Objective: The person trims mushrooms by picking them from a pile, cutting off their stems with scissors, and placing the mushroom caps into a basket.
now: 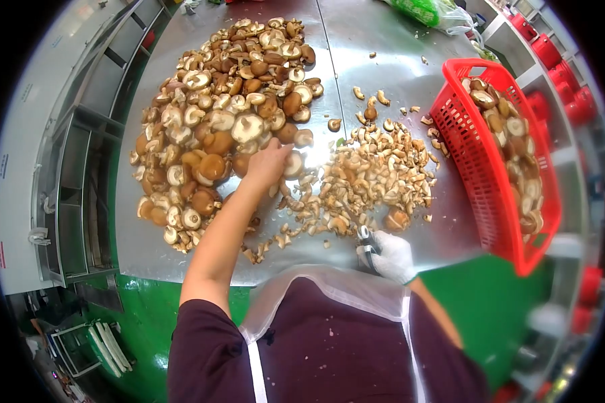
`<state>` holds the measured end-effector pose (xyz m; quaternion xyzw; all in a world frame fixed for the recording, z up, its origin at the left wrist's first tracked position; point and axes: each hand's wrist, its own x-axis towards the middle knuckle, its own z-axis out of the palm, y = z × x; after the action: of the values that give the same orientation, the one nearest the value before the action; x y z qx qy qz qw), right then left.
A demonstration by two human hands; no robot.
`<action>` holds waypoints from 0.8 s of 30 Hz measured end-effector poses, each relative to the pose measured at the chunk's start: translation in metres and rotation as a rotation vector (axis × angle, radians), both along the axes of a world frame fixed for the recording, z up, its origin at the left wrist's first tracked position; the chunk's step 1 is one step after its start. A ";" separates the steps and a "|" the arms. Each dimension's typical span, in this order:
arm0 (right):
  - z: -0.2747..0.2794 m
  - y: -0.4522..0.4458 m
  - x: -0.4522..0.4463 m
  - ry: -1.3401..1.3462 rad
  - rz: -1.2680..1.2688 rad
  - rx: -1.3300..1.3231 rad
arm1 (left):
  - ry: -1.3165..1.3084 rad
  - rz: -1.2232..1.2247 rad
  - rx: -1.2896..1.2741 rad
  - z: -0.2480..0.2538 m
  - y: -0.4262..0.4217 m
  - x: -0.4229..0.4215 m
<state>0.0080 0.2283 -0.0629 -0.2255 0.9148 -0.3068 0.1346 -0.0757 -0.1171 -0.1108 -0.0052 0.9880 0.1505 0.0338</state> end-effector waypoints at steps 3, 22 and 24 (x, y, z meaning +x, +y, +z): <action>-0.004 -0.002 -0.001 -0.051 0.019 0.032 | -0.024 0.011 0.160 -0.013 -0.007 0.000; 0.059 -0.032 -0.042 0.190 0.032 0.334 | -0.133 0.188 1.151 0.071 0.079 0.069; 0.056 -0.029 -0.041 0.212 0.059 0.343 | -0.052 0.150 1.179 0.071 0.089 0.073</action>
<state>-0.0331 0.1994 -0.0064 -0.2567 0.9558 -0.1169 0.0829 -0.0027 -0.0278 -0.0396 -0.0589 0.7334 0.6757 0.0446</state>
